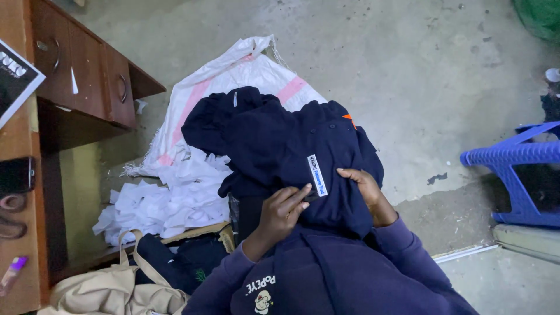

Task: Trimming excess labels or threads from dark blue garments using scissors

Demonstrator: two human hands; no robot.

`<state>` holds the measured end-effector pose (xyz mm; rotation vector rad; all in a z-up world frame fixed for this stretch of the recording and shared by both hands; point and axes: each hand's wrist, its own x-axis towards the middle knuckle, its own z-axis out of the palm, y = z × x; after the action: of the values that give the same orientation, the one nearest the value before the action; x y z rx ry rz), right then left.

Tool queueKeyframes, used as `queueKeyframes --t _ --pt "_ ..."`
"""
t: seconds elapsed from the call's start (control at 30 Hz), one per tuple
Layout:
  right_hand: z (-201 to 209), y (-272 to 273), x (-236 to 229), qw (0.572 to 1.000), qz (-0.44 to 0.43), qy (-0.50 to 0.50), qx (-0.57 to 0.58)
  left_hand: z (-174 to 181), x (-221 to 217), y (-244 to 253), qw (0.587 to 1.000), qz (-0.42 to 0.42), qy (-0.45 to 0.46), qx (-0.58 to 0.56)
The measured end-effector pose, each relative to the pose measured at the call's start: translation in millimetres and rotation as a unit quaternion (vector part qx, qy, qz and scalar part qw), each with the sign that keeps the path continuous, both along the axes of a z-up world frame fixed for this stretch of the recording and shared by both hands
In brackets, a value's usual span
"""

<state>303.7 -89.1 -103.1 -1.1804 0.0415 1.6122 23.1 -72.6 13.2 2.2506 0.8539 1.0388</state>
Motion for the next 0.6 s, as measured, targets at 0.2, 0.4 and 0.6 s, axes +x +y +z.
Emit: queueKeyframes --t 0.2,0.4,0.6 --pt "-3 3 0 0.999 0.012 0.026 0.015 10 5 5 0.998 -0.033 -0.040 -0.022" --pt "-23 -3 15 0.999 0.033 0.021 0.013 16 2 6 0.998 -0.046 -0.028 -0.037" --pt "22 -1 -1 0.999 0.020 0.050 0.006 23 2 10 0.998 -0.044 -0.034 -0.016"
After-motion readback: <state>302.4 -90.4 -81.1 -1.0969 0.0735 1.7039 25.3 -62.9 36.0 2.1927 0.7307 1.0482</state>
